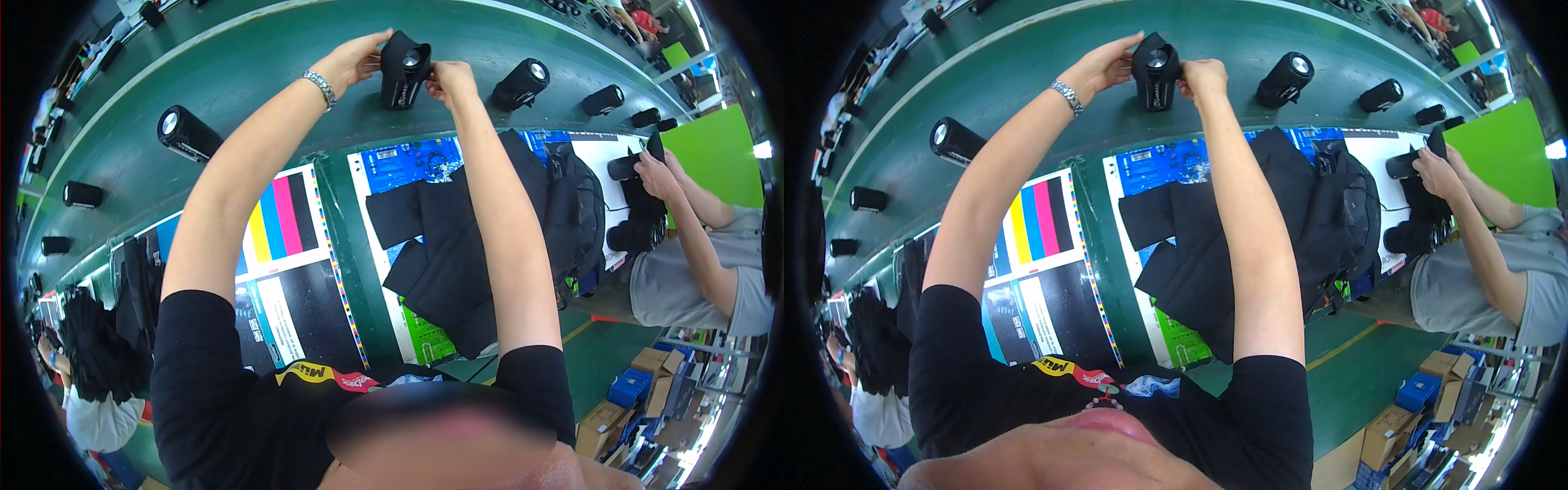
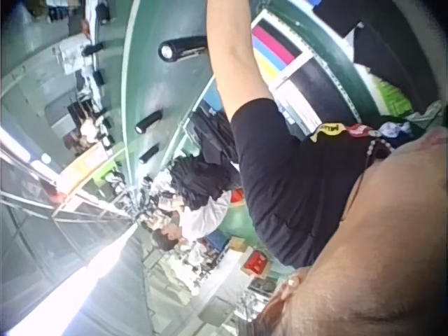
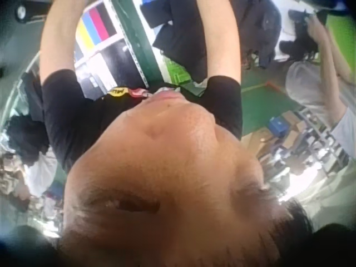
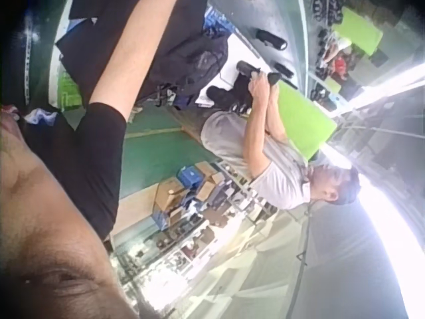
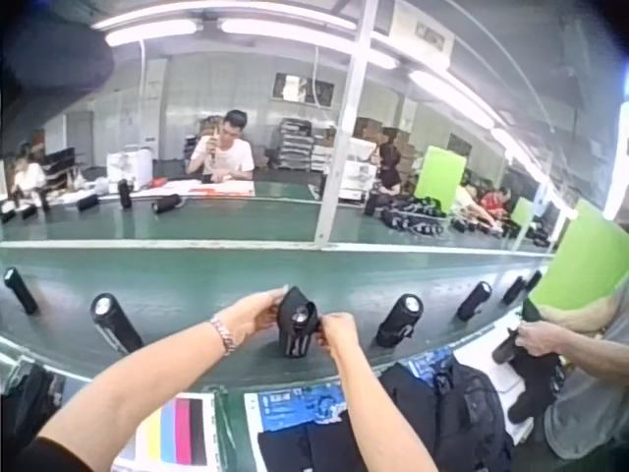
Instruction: The person picks up small cylindrical electronic components and inserts them into black fabric sleeves one by one. They handle the sleeves and components by hand, placing the assembled items into a stack on the workbench.
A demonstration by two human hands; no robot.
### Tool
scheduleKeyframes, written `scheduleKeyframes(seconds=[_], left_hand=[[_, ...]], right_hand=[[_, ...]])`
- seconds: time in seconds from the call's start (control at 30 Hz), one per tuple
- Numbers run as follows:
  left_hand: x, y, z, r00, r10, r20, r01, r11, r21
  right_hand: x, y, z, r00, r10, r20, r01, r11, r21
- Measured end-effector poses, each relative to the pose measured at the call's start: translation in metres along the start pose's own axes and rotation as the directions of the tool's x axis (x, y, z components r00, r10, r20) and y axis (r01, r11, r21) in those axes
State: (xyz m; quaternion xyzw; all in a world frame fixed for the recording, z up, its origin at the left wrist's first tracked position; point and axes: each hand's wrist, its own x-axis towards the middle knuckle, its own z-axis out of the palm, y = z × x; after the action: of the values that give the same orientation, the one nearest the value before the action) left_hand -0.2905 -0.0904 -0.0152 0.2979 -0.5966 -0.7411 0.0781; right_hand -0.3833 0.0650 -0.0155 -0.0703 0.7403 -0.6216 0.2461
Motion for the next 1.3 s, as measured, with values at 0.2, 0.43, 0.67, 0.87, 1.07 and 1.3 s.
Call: scheduleKeyframes(seconds=[0.2,0.43,0.67,0.87,1.07,1.3], left_hand=[[0.018,-0.024,0.028,0.975,0.104,0.196,-0.03,0.937,-0.348],[0.034,-0.053,0.035,0.974,0.227,-0.018,-0.227,0.974,0.007],[0.079,-0.114,0.023,0.587,0.809,-0.007,-0.357,0.266,0.896],[0.029,-0.069,0.067,0.925,0.32,-0.203,-0.339,0.938,-0.067],[-0.024,-0.025,0.076,0.847,0.531,-0.031,-0.525,0.825,-0.207],[-0.054,-0.027,0.036,0.919,0.389,-0.064,-0.212,0.349,-0.913]], right_hand=[[-0.002,0.004,-0.016,0.999,-0.024,0.031,0.023,0.999,0.037],[-0.004,0.016,-0.025,0.954,-0.293,-0.07,0.26,0.918,-0.301],[0.005,0.044,-0.023,0.984,-0.163,-0.069,0.099,0.832,-0.546],[0.029,0.06,-0.056,0.992,-0.084,-0.093,0.027,0.868,-0.496],[0.004,0.036,-0.034,0.996,-0.038,0.083,0.05,0.988,-0.146],[-0.072,0.028,-0.009,0.93,-0.073,0.36,-0.191,0.741,0.644]])
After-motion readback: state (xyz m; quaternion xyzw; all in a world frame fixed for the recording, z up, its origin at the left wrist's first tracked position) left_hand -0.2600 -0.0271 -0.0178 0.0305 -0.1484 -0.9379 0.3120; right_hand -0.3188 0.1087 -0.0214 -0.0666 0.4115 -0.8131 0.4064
